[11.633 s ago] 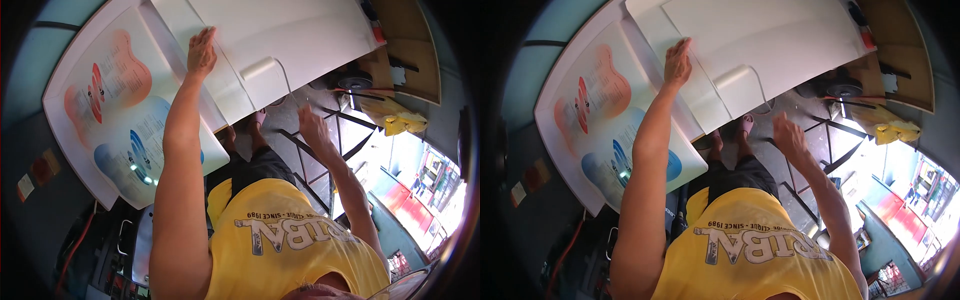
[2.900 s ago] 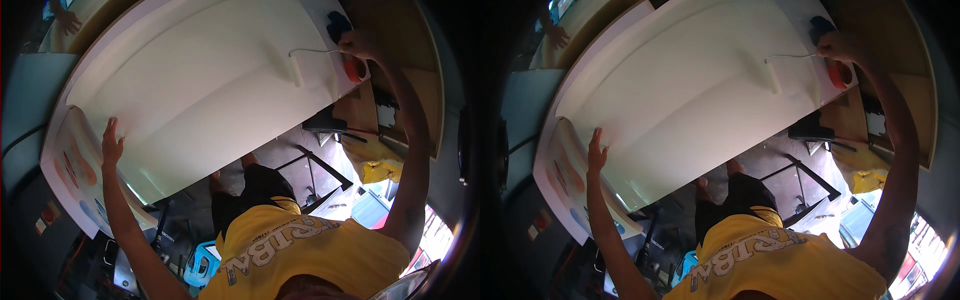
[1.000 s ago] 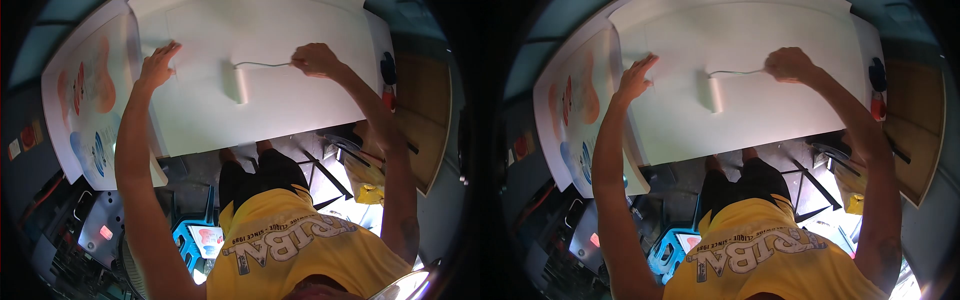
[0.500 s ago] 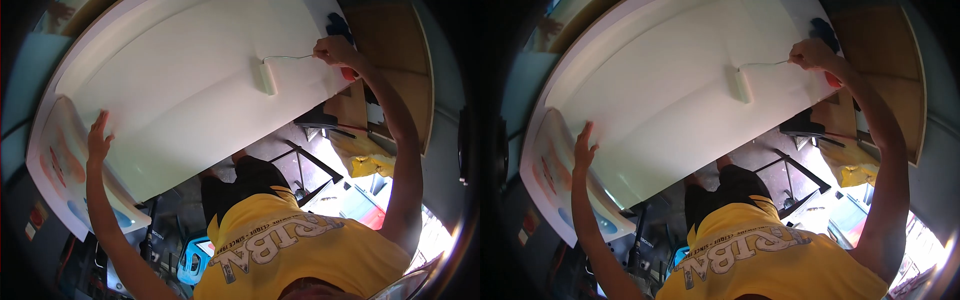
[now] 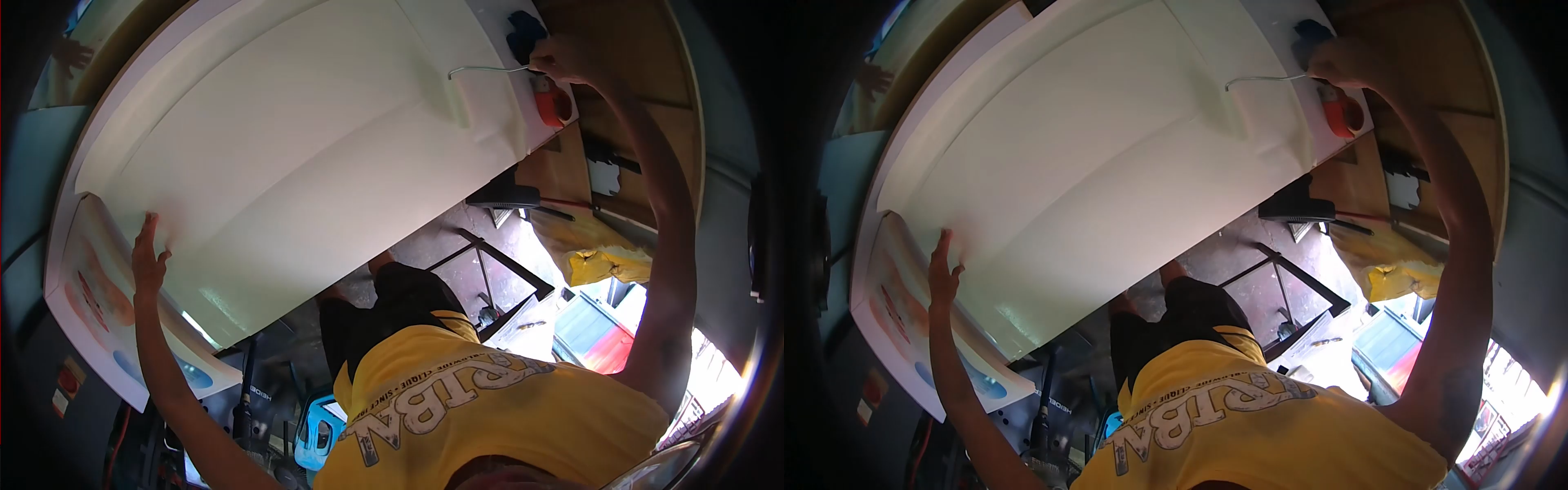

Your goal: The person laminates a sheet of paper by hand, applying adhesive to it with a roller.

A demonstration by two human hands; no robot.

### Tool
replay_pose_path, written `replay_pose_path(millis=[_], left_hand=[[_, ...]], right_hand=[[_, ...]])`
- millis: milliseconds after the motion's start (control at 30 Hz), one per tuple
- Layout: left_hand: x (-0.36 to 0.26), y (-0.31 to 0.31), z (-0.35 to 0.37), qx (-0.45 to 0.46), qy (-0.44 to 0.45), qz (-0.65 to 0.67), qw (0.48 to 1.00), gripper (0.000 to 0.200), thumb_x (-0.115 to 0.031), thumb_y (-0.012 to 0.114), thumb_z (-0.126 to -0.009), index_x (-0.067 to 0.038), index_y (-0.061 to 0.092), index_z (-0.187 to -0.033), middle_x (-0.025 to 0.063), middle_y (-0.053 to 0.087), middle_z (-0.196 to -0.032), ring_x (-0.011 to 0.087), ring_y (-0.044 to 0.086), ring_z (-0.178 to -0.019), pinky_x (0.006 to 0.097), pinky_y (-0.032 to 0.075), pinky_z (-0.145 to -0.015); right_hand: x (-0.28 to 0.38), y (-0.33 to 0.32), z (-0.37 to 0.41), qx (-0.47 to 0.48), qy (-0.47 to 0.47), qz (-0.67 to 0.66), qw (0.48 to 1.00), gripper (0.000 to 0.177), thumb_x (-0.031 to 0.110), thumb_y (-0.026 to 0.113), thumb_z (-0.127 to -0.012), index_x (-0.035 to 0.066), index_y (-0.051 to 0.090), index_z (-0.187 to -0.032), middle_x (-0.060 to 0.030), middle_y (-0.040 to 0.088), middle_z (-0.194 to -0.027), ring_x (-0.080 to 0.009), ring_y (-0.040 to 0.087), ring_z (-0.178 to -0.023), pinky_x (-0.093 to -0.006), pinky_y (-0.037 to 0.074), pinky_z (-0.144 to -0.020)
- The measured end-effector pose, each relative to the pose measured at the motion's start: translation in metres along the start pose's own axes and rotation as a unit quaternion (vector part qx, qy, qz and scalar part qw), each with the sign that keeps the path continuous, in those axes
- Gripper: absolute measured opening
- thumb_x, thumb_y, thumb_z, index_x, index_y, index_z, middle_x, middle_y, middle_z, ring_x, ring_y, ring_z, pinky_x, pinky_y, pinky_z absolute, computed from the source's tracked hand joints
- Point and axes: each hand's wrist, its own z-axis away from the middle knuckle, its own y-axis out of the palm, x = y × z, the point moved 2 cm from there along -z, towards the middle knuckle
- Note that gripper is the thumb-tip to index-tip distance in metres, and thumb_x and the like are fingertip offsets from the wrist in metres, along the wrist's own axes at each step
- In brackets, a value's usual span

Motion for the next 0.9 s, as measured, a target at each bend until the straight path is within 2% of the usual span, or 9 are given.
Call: replay_pose_path(millis=[133,233,367,433,467,600,700,800,900], left_hand=[[0.002,0.003,0.002,-0.013,0.015,0.004,1.0,0.096,0.011,0.077,-0.072,-0.016,0.038,-0.156,0.0132,0.039,-0.162,0.0369,0.043,-0.144,0.047,0.042,-0.113],[0.002,0.002,0.002,-0.016,0.008,0.004,1.0,0.096,0.011,0.077,-0.072,-0.016,0.039,-0.155,0.0128,0.04,-0.162,0.0371,0.044,-0.143,0.047,0.043,-0.112],[-0.002,0.0,0.002,-0.017,-0.006,0.014,1.0,0.095,0.012,0.077,-0.071,-0.017,0.04,-0.154,0.0111,0.041,-0.162,0.0358,0.046,-0.142,0.0456,0.044,-0.111],[-0.003,-0.001,0.003,-0.015,-0.015,0.014,1.0,0.095,0.012,0.077,-0.071,-0.017,0.04,-0.154,0.0106,0.041,-0.161,0.0348,0.046,-0.142,0.045,0.045,-0.111],[-0.003,-0.001,0.003,-0.014,-0.018,0.013,1.0,0.095,0.012,0.078,-0.071,-0.017,0.041,-0.154,0.0104,0.042,-0.161,0.0343,0.046,-0.142,0.0447,0.045,-0.111],[0.0,0.001,0.003,-0.016,-0.019,0.023,0.999,0.095,0.011,0.078,-0.07,-0.017,0.042,-0.154,0.0104,0.043,-0.16,0.0333,0.047,-0.142,0.0442,0.045,-0.112],[0.012,0.01,0.001,-0.054,0.037,0.023,0.998,0.09,0.007,0.078,-0.073,-0.016,0.044,-0.154,0.0117,0.047,-0.157,0.0318,0.047,-0.143,0.0424,0.041,-0.116],[0.023,0.016,0.0,-0.069,0.062,0.013,0.996,0.087,0.001,0.078,-0.076,-0.015,0.044,-0.154,0.0122,0.047,-0.157,0.0318,0.047,-0.143,0.0421,0.042,-0.116],[0.024,0.014,0.003,-0.027,-0.009,-0.028,0.999,0.085,-0.009,0.078,-0.08,-0.021,0.04,-0.155,0.0068,0.044,-0.16,0.0318,0.051,-0.138,0.0439,0.047,-0.111]], right_hand=[[0.004,0.006,-0.019,-0.015,-0.042,0.024,0.999,0.022,0.029,0.059,-0.096,0.012,0.073,-0.094,-0.0114,0.071,-0.092,-0.035,0.068,-0.091,-0.047,0.054,-0.081],[0.008,0.01,-0.032,-0.024,-0.048,0.025,0.998,0.02,0.025,0.071,-0.091,0.007,0.074,-0.096,-0.0105,0.071,-0.09,-0.0314,0.069,-0.081,-0.0415,0.054,-0.073],[0.048,0.006,-0.051,-0.024,-0.122,-0.004,0.992,0.019,0.026,0.07,-0.091,0.007,0.073,-0.092,-0.0094,0.07,-0.087,-0.0313,0.068,-0.08,-0.0419,0.053,-0.072],[0.081,0.006,-0.065,-0.019,-0.133,0.014,0.991,0.019,0.027,0.07,-0.091,0.007,0.072,-0.089,-0.0087,0.069,-0.085,-0.0312,0.067,-0.079,-0.0419,0.052,-0.071],[0.101,0.008,-0.069,-0.079,-0.14,-0.039,0.986,0.021,0.027,0.071,-0.09,0.008,0.069,-0.081,-0.008,0.067,-0.081,-0.0302,0.066,-0.078,-0.0426,0.051,-0.07],[0.207,-0.003,-0.095,-0.033,-0.17,-0.017,0.985,0.03,0.033,0.068,-0.091,0.01,0.063,-0.071,-0.008,0.065,-0.078,-0.0307,0.067,-0.078,-0.046,0.052,-0.072],[0.3,-0.002,-0.103,-0.021,-0.196,-0.051,0.979,0.026,0.034,0.066,-0.092,0.013,0.072,-0.078,-0.007,0.067,-0.078,-0.0307,0.068,-0.077,-0.0462,0.054,-0.072],[0.379,0.0,-0.101,-0.012,-0.222,-0.092,0.97,0.03,0.034,0.064,-0.094,0.008,0.075,-0.084,-0.0134,0.072,-0.083,-0.0349,0.071,-0.084,-0.0485,0.056,-0.076],[0.438,0.006,-0.095,-0.03,-0.262,-0.166,0.95,0.031,0.031,0.063,-0.095,0.007,0.074,-0.081,-0.0134,0.07,-0.082,-0.0351,0.07,-0.08,-0.0493,0.055,-0.075]])
